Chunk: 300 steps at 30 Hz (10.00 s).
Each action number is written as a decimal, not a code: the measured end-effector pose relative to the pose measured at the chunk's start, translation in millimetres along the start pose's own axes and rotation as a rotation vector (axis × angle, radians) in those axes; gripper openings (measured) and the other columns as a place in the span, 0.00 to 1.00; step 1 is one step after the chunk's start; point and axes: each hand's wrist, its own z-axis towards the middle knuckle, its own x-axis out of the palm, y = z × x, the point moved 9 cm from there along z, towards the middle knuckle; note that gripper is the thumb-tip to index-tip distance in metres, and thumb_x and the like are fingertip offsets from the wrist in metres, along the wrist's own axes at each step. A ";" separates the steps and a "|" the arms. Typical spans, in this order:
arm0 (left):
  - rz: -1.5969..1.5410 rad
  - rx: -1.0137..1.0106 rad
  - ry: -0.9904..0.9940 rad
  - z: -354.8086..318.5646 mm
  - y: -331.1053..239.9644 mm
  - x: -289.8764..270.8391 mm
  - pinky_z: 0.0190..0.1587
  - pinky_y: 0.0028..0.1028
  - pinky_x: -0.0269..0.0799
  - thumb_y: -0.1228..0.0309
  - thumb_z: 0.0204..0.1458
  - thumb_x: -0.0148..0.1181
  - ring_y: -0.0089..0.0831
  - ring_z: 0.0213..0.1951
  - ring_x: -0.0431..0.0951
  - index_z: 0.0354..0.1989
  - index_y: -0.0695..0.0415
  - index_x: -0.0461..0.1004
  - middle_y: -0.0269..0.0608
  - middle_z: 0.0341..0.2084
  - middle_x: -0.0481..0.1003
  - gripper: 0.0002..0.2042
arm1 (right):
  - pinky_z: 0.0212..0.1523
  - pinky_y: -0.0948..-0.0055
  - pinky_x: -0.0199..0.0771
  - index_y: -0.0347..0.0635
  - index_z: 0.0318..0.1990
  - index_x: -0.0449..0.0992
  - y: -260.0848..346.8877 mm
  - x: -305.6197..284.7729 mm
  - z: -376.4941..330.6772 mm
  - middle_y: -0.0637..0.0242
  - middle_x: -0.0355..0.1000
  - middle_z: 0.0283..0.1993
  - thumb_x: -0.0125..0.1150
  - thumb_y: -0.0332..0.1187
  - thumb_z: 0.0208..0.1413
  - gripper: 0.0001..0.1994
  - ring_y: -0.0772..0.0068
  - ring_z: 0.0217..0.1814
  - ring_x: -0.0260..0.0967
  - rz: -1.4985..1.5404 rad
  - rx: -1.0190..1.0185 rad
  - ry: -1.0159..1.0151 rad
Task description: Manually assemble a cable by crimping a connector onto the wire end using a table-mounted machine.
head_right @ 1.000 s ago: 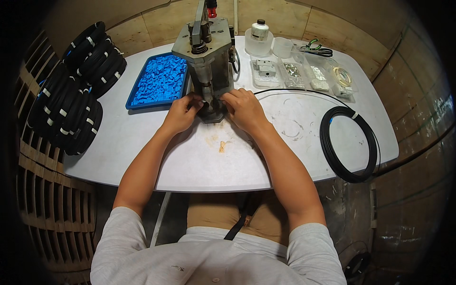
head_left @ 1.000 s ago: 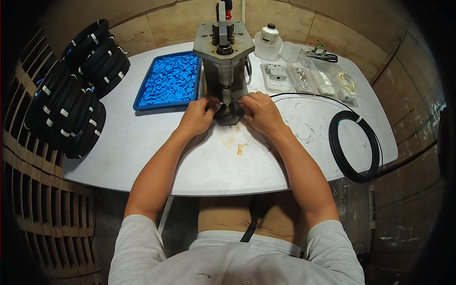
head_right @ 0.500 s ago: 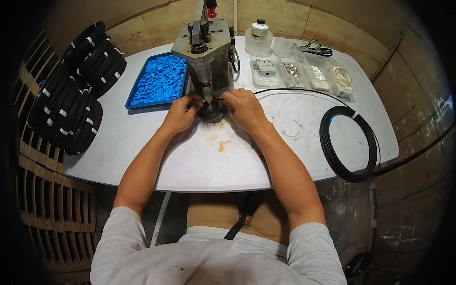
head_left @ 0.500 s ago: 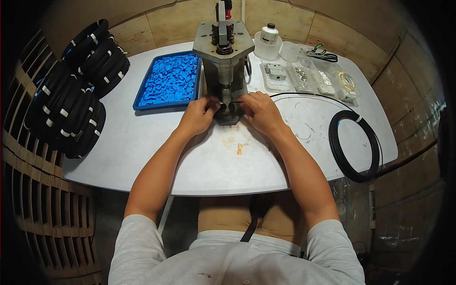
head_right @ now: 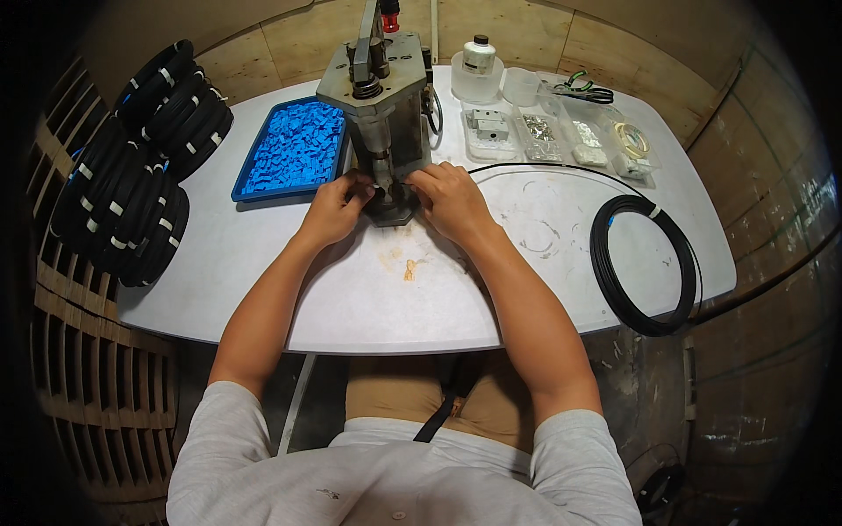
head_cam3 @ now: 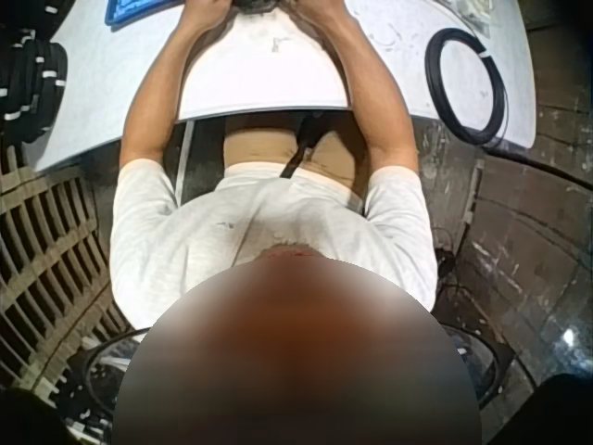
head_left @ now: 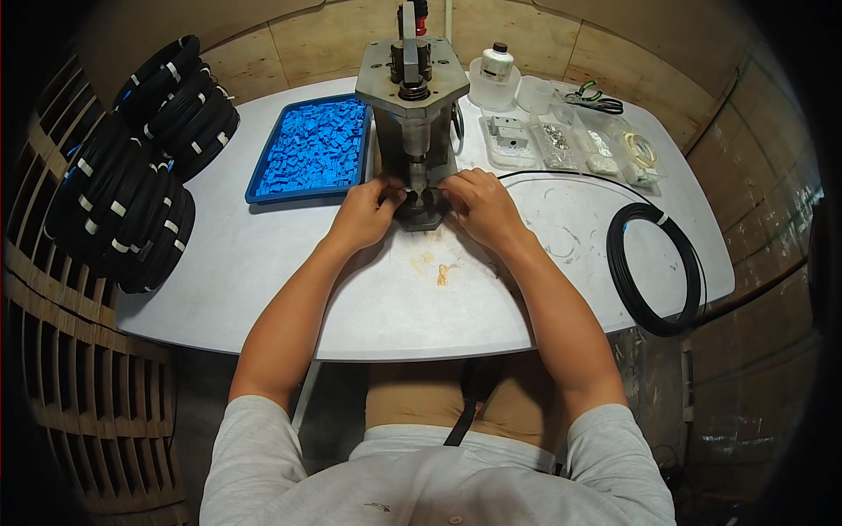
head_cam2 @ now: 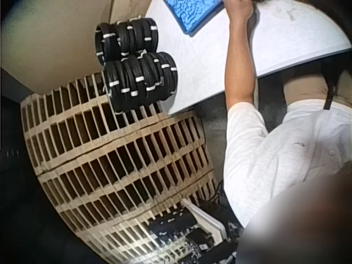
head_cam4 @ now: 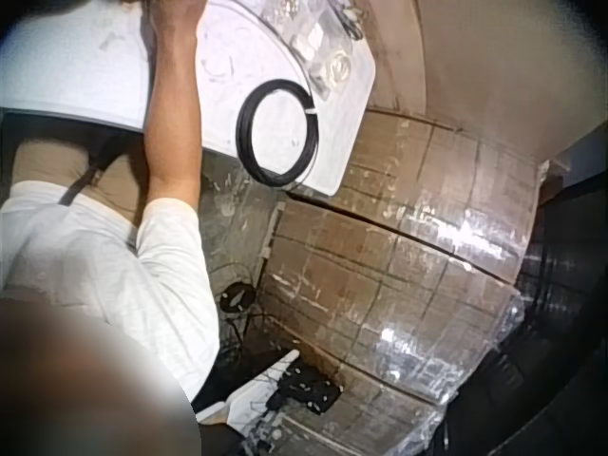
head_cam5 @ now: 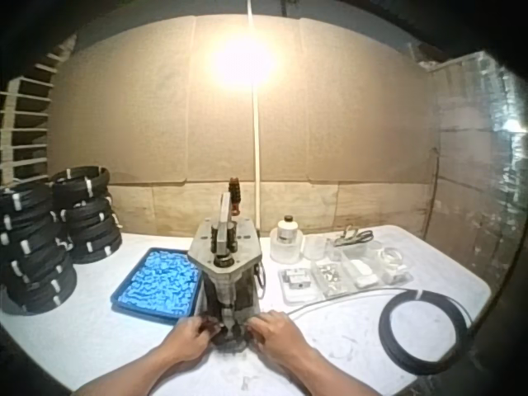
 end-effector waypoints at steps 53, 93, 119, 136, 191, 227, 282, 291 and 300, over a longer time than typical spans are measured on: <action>0.000 0.008 -0.010 -0.4 -2.7 -0.8 0.48 0.31 0.77 0.72 0.61 0.60 0.35 0.41 0.84 0.49 0.65 0.78 0.51 0.37 0.83 0.11 | 0.44 0.62 0.72 0.44 0.40 0.81 -1.5 2.4 -0.4 0.65 0.77 0.34 0.64 0.23 0.51 0.09 0.58 0.39 0.74 -0.021 -0.020 -0.002; 0.014 -0.005 -0.058 0.9 -1.4 -1.1 0.46 0.33 0.77 0.71 0.63 0.59 0.38 0.39 0.84 0.49 0.63 0.78 0.53 0.36 0.82 0.11 | 0.42 0.61 0.73 0.47 0.40 0.84 -2.8 4.1 0.6 0.65 0.76 0.35 0.63 0.22 0.49 0.11 0.57 0.38 0.73 -0.057 0.033 -0.022; 0.007 -0.014 -0.058 0.8 1.6 0.1 0.47 0.33 0.77 0.71 0.62 0.59 0.38 0.40 0.84 0.50 0.63 0.78 0.53 0.38 0.83 0.11 | 0.45 0.59 0.76 0.42 0.41 0.81 -1.2 2.4 1.9 0.59 0.76 0.36 0.64 0.21 0.47 0.13 0.52 0.39 0.75 0.033 0.068 -0.009; -0.039 0.065 -0.114 -4.8 -7.8 -7.3 0.47 0.35 0.77 0.70 0.56 0.66 0.42 0.42 0.84 0.52 0.65 0.75 0.48 0.38 0.83 0.17 | 0.39 0.57 0.78 0.40 0.42 0.78 -3.9 0.6 -0.2 0.55 0.78 0.35 0.64 0.27 0.53 0.09 0.49 0.36 0.77 0.186 0.128 -0.012; 0.077 0.053 -0.100 0.3 -1.0 -3.4 0.44 0.33 0.78 0.74 0.63 0.55 0.40 0.38 0.85 0.48 0.64 0.77 0.51 0.33 0.83 0.10 | 0.54 0.59 0.70 0.41 0.40 0.80 -16.9 2.1 -3.5 0.60 0.76 0.42 0.67 0.28 0.50 0.09 0.56 0.49 0.72 -0.063 0.127 -0.033; 0.084 0.022 -0.100 -0.4 -2.2 -2.2 0.45 0.34 0.79 0.70 0.61 0.60 0.41 0.39 0.86 0.49 0.64 0.77 0.53 0.35 0.83 0.12 | 0.49 0.60 0.65 0.46 0.41 0.80 -8.8 3.4 -2.9 0.65 0.74 0.38 0.66 0.27 0.53 0.08 0.59 0.45 0.72 -0.121 0.059 -0.043; 0.119 0.032 -0.099 -0.7 -4.9 -2.1 0.42 0.34 0.78 0.68 0.62 0.60 0.43 0.36 0.85 0.50 0.63 0.80 0.56 0.34 0.83 0.13 | 0.47 0.61 0.66 0.44 0.40 0.79 -6.7 6.1 -0.9 0.62 0.74 0.38 0.64 0.28 0.56 0.06 0.57 0.44 0.72 -0.090 0.063 -0.035; 0.123 0.025 -0.119 -1.8 -8.4 -3.3 0.42 0.34 0.78 0.69 0.61 0.60 0.41 0.36 0.86 0.50 0.63 0.80 0.55 0.33 0.83 0.13 | 0.47 0.60 0.66 0.44 0.39 0.77 -8.7 6.9 -1.5 0.63 0.74 0.37 0.65 0.28 0.55 0.05 0.57 0.44 0.72 -0.108 0.055 -0.040; 0.121 0.044 -0.114 -0.1 -7.4 -1.7 0.42 0.33 0.78 0.70 0.62 0.59 0.40 0.37 0.86 0.49 0.62 0.81 0.53 0.33 0.83 0.12 | 0.47 0.61 0.66 0.44 0.40 0.79 -9.0 6.4 -1.9 0.63 0.74 0.37 0.64 0.28 0.55 0.05 0.57 0.45 0.72 -0.107 0.074 -0.027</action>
